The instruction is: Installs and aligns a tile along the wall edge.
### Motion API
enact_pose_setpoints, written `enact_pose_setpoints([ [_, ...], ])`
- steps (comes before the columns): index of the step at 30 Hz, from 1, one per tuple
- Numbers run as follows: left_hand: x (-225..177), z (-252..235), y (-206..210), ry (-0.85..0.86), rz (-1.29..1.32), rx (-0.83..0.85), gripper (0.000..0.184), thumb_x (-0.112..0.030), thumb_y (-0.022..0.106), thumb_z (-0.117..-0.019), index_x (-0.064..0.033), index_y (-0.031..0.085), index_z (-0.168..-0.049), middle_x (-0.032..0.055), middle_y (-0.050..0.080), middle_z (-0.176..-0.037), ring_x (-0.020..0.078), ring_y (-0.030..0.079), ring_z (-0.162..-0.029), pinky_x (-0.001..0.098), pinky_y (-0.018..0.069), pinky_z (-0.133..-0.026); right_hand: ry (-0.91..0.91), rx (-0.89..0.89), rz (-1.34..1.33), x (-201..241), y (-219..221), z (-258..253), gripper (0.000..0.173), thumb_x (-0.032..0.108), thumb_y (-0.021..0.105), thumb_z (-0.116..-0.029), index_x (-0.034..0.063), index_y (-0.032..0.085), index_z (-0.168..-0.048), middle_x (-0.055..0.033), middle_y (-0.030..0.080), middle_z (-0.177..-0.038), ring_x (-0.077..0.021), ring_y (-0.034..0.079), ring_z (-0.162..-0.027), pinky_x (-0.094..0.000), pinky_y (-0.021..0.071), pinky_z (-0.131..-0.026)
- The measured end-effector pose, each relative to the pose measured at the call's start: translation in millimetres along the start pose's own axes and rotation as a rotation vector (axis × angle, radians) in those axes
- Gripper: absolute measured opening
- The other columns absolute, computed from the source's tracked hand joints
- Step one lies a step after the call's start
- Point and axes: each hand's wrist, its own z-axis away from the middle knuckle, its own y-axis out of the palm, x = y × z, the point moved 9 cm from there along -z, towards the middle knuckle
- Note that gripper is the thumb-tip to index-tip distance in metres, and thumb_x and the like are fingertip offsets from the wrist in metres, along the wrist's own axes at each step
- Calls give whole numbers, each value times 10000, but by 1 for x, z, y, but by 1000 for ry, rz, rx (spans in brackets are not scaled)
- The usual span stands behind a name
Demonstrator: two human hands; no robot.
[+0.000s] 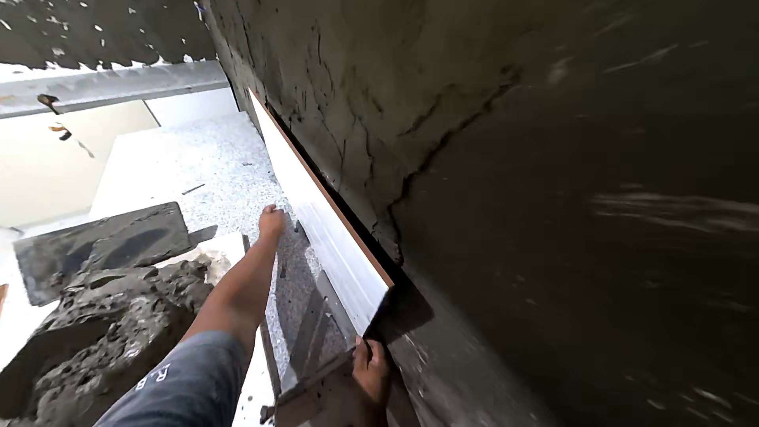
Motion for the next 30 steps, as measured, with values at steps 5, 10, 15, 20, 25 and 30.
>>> enact_pose_setpoints([
  [5,-15,-73,9,75,184,-35,461,-215,433,-1067,-35,446,-1491,223,613,-1319,327,651,-1122,524,532,-959,-122,-113,64,12,-6,6,223,91,644,-974,-123,707,-978,-240,721,-832,-341,724,-750,-497,599,-760],
  [10,-35,-111,19,169,170,-31,462,-254,345,-1093,-57,450,-1498,203,546,-1440,312,562,-1301,508,463,-1076,-121,-129,74,10,-7,5,207,73,628,-956,-119,704,-931,-182,707,-770,-179,698,-689,-342,599,-726],
  [15,-58,-136,20,332,106,-69,526,-228,223,-1095,7,368,-1542,219,411,-1571,295,423,-1443,442,342,-1189,-70,-113,27,6,-5,3,224,62,611,-961,-152,674,-937,-127,687,-743,-50,661,-660,-232,581,-694],
  [20,-62,-157,21,394,132,-69,537,-224,189,-1106,16,300,-1574,183,348,-1623,200,347,-1500,327,268,-1236,-21,-109,-49,13,-6,6,192,51,572,-967,-98,666,-890,12,669,-694,49,632,-639,-152,561,-664],
  [25,-69,-150,16,326,90,-100,502,-222,199,-1120,5,493,-1457,190,535,-1467,217,498,-1378,378,368,-1164,-47,-141,-7,42,-5,2,168,0,545,-933,-52,631,-799,64,620,-605,78,575,-556,-111,508,-597],
  [30,-102,-102,8,176,88,15,502,-180,175,-1131,70,376,-1517,249,395,-1572,287,366,-1483,408,247,-1227,-84,-107,-134,43,-4,0,187,3,533,-939,16,625,-777,118,622,-610,94,583,-567,-104,515,-597],
])
